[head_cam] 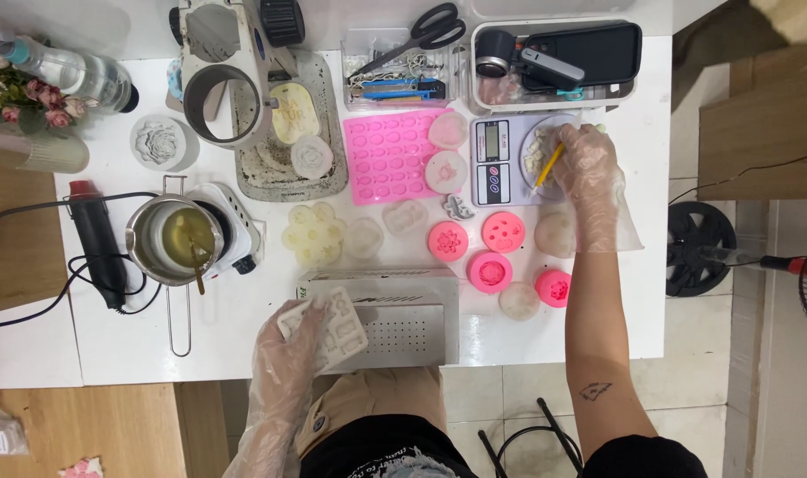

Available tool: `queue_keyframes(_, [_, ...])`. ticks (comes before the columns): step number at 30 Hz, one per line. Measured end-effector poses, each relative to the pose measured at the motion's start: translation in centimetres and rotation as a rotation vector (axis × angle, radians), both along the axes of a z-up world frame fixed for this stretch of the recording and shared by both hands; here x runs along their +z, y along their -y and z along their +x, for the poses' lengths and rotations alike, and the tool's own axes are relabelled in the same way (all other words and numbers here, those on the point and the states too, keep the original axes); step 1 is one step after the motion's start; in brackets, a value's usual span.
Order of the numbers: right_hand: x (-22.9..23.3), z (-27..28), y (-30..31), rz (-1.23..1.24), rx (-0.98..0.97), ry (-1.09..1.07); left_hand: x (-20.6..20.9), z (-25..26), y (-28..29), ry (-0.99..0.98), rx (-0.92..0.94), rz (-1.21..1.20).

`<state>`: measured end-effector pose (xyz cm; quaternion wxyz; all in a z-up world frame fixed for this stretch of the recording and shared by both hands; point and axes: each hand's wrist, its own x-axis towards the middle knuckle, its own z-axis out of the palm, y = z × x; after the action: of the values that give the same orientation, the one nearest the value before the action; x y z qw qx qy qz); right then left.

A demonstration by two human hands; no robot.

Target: The recorder is preparing silicone molds, stirring melted wax in a pot, and using a heat gun to smooth out the wax in the molds.

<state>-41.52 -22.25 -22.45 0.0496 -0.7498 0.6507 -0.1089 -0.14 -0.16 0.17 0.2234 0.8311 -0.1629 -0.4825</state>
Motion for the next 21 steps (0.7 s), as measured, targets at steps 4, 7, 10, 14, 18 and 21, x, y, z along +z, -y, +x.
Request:
queue_keyframes(4, [2.0,1.5,0.0,0.04,-0.031,0.011,0.6,0.0,0.0,-0.012,-0.028,-0.003])
queue_keyframes(7, [2.4,1.5,-0.2,0.037,-0.076,0.018,1.2,-0.2,0.4,-0.02,-0.062,-0.004])
queue_keyframes(10, [2.9,1.6,-0.1,0.047,-0.126,0.058,1.3,-0.5,0.6,-0.014,-0.033,0.047])
queue_keyframes(14, [4.9,1.9,0.3,0.125,-0.156,0.058,0.5,-0.2,0.0,0.059,-0.062,0.084])
queue_keyframes(18, [5.9,2.2,0.3,0.12,-0.146,0.04,0.4,-0.4,-0.1,0.058,-0.076,0.032])
queue_keyframes(21, [6.0,2.2,0.6,0.109,-0.171,0.064,0.1,-0.3,-0.4,0.061,-0.083,0.012])
